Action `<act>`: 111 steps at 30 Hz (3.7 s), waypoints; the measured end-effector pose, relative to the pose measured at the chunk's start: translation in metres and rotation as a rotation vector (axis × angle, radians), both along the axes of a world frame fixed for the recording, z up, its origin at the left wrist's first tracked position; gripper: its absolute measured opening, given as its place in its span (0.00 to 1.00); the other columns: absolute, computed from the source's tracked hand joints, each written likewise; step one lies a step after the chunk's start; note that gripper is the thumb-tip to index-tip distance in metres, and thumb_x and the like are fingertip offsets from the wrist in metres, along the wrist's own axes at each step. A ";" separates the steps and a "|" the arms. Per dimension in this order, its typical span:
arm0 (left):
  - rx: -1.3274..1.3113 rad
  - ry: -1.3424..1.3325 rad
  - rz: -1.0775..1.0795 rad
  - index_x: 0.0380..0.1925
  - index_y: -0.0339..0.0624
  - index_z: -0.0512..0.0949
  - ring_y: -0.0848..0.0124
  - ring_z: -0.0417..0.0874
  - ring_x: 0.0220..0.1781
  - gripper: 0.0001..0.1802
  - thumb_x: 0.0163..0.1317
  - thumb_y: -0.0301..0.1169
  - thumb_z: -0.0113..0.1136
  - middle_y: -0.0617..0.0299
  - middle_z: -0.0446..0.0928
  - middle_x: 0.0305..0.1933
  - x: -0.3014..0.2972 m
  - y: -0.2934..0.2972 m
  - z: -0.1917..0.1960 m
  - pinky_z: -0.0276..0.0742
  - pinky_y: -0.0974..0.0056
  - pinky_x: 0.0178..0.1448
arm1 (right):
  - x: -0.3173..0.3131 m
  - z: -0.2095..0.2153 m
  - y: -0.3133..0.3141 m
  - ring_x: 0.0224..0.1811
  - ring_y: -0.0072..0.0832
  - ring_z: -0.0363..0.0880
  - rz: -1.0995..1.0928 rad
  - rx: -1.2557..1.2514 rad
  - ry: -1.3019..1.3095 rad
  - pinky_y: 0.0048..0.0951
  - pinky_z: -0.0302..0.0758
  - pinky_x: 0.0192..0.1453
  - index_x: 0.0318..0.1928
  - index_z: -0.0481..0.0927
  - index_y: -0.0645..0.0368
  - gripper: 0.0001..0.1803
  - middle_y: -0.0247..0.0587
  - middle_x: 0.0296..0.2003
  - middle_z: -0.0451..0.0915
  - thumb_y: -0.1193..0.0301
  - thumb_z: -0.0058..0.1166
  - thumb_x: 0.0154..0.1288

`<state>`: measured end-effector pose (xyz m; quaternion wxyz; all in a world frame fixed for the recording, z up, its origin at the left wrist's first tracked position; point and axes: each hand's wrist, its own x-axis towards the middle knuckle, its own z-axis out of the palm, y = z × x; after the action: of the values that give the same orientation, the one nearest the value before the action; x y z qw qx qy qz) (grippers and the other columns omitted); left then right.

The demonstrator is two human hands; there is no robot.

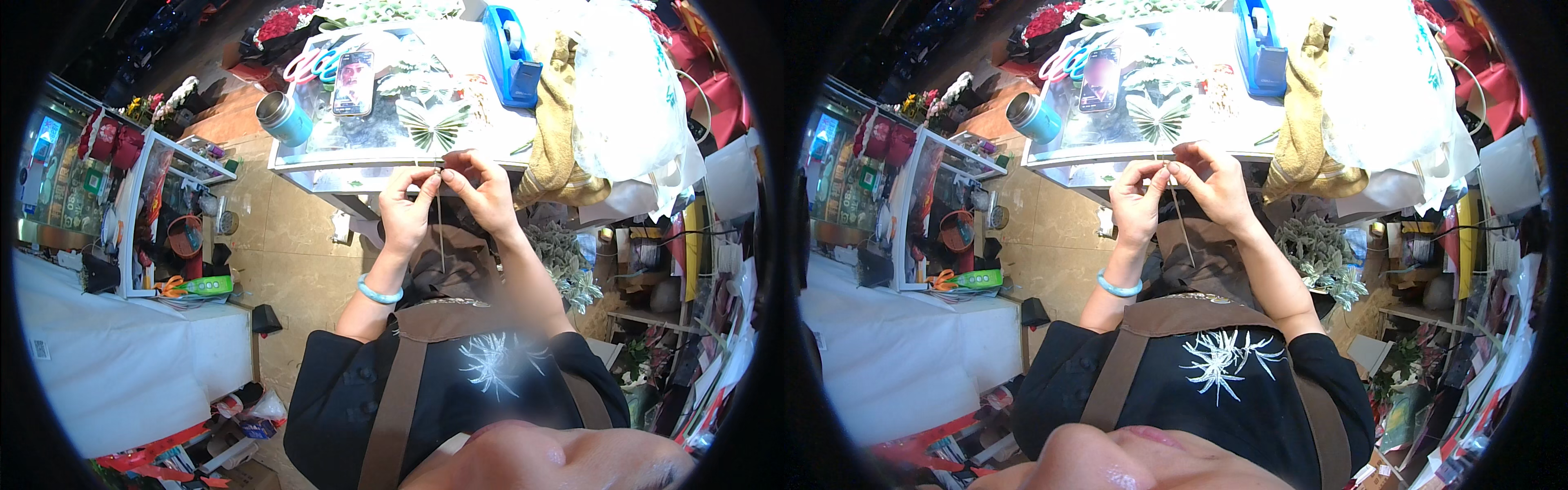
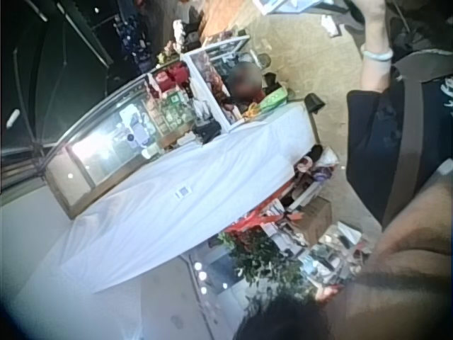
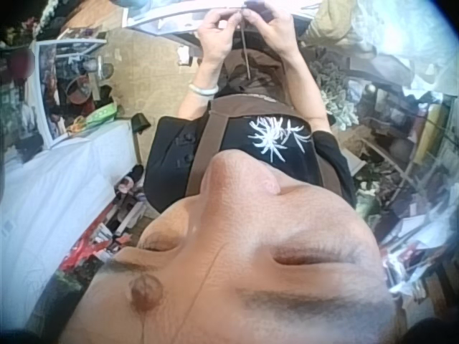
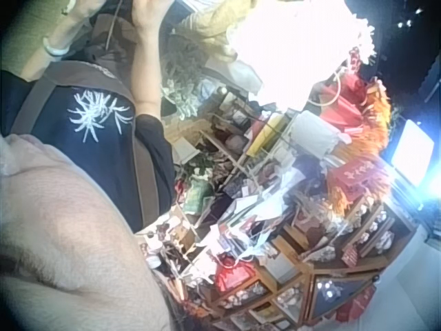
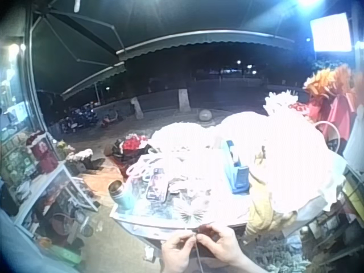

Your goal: The person repeatedly picks small green foliage pieces from a table and secures them onto thin stems using a thin wire or tie. They work one piece at a time, twisting the wire around the base of each foliage piece to attach it to the stem, then place the finished unit on the table.

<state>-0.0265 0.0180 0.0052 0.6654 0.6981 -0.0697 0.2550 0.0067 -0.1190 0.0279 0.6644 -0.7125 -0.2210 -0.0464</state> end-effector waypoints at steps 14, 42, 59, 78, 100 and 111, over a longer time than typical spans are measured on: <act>-0.400 0.046 -0.185 0.38 0.35 0.77 0.78 0.75 0.35 0.07 0.59 0.23 0.57 0.63 0.77 0.35 0.005 -0.019 -0.010 0.71 0.74 0.41 | 0.017 0.001 -0.009 0.33 0.17 0.76 0.268 0.223 0.262 0.19 0.73 0.37 0.37 0.78 0.65 0.08 0.36 0.29 0.80 0.75 0.57 0.59; -0.513 0.130 -0.165 0.41 0.36 0.77 0.82 0.72 0.25 0.10 0.62 0.28 0.55 0.63 0.79 0.32 0.010 -0.038 -0.005 0.66 0.79 0.27 | 0.027 0.000 -0.005 0.24 0.16 0.73 0.293 0.502 0.333 0.18 0.71 0.28 0.37 0.76 0.63 0.07 0.33 0.26 0.77 0.73 0.56 0.60; -0.484 0.226 -0.176 0.38 0.35 0.77 0.80 0.74 0.24 0.09 0.60 0.27 0.57 0.59 0.79 0.30 0.005 -0.036 -0.003 0.68 0.78 0.27 | 0.031 0.009 -0.011 0.29 0.16 0.73 0.191 0.463 0.322 0.18 0.70 0.36 0.37 0.76 0.63 0.08 0.32 0.29 0.78 0.73 0.58 0.58; -0.464 0.216 -0.156 0.37 0.36 0.78 0.81 0.74 0.23 0.08 0.60 0.29 0.57 0.60 0.80 0.30 0.002 -0.033 -0.010 0.67 0.78 0.25 | 0.040 0.006 -0.018 0.30 0.14 0.69 0.172 0.356 0.337 0.19 0.66 0.35 0.38 0.76 0.59 0.11 0.27 0.30 0.76 0.73 0.59 0.53; -0.714 0.113 -0.078 0.38 0.34 0.77 0.80 0.73 0.26 0.09 0.61 0.28 0.56 0.58 0.79 0.32 0.006 -0.013 -0.027 0.67 0.77 0.29 | 0.102 0.037 -0.066 0.34 0.18 0.72 -0.272 0.192 -0.155 0.19 0.70 0.40 0.43 0.77 0.64 0.12 0.36 0.36 0.78 0.70 0.54 0.61; -0.693 0.109 -0.052 0.41 0.33 0.77 0.80 0.73 0.28 0.10 0.61 0.27 0.55 0.58 0.78 0.34 -0.003 -0.013 -0.029 0.68 0.76 0.30 | 0.219 0.029 -0.088 0.45 0.29 0.76 -0.274 -0.101 0.175 0.29 0.70 0.50 0.53 0.70 0.63 0.23 0.47 0.40 0.79 0.64 0.54 0.59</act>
<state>-0.0294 0.0054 -0.0235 0.8719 0.4412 0.0390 0.2090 0.2261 -0.2073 0.0566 0.6320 -0.7696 -0.0653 -0.0631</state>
